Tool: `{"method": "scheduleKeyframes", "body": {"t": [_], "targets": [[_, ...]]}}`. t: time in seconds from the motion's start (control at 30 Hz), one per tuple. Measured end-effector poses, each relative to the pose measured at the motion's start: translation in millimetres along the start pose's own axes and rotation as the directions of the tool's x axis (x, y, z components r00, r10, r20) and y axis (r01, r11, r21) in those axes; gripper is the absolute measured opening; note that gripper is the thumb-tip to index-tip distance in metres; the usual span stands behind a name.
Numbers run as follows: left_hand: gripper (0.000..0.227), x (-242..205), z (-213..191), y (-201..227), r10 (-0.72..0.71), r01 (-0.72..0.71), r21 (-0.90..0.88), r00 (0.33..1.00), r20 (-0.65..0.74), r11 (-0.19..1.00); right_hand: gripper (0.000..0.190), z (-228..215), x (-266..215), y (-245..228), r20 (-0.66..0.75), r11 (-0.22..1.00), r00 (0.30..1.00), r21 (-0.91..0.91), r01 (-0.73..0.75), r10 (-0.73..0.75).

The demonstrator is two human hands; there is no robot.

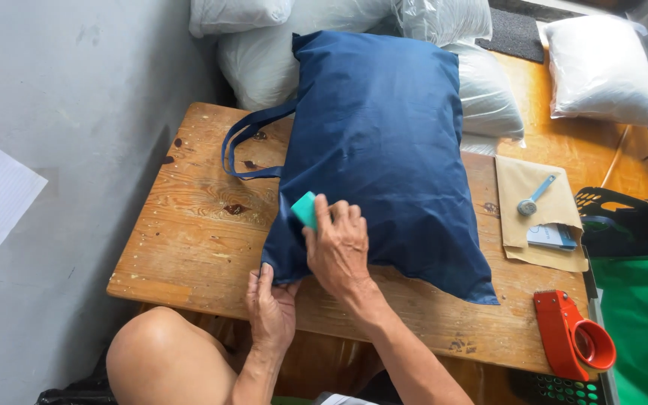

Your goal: The person uses a small green brush to wipe the surface of a packaged pillow on a wooden table. They scrub the clear plastic front and the blue fabric back, then flip the pillow over to continue cleaning the other side.

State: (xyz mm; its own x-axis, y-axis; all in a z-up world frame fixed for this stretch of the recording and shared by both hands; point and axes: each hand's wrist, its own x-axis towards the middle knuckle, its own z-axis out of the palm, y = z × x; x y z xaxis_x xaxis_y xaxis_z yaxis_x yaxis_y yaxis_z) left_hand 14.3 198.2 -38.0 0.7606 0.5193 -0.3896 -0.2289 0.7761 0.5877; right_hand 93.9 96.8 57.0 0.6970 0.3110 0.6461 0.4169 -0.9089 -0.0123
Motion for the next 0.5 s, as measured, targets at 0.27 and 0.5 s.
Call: {"method": "scheduleKeyframes", "body": {"t": [0.27,0.5], "targets": [[0.014,-10,7,12,-0.018,0.017,0.012,1.000,0.023,1.000,0.065,-15,-7,-8,-0.033,0.939,0.997,0.339,-0.056,0.072],[0.017,-4,-8,6,-0.056,0.064,-0.058,0.990,0.129,0.996,0.061,26,-26,-35,0.114,0.997,0.994,0.083,-0.011,0.002]]}}
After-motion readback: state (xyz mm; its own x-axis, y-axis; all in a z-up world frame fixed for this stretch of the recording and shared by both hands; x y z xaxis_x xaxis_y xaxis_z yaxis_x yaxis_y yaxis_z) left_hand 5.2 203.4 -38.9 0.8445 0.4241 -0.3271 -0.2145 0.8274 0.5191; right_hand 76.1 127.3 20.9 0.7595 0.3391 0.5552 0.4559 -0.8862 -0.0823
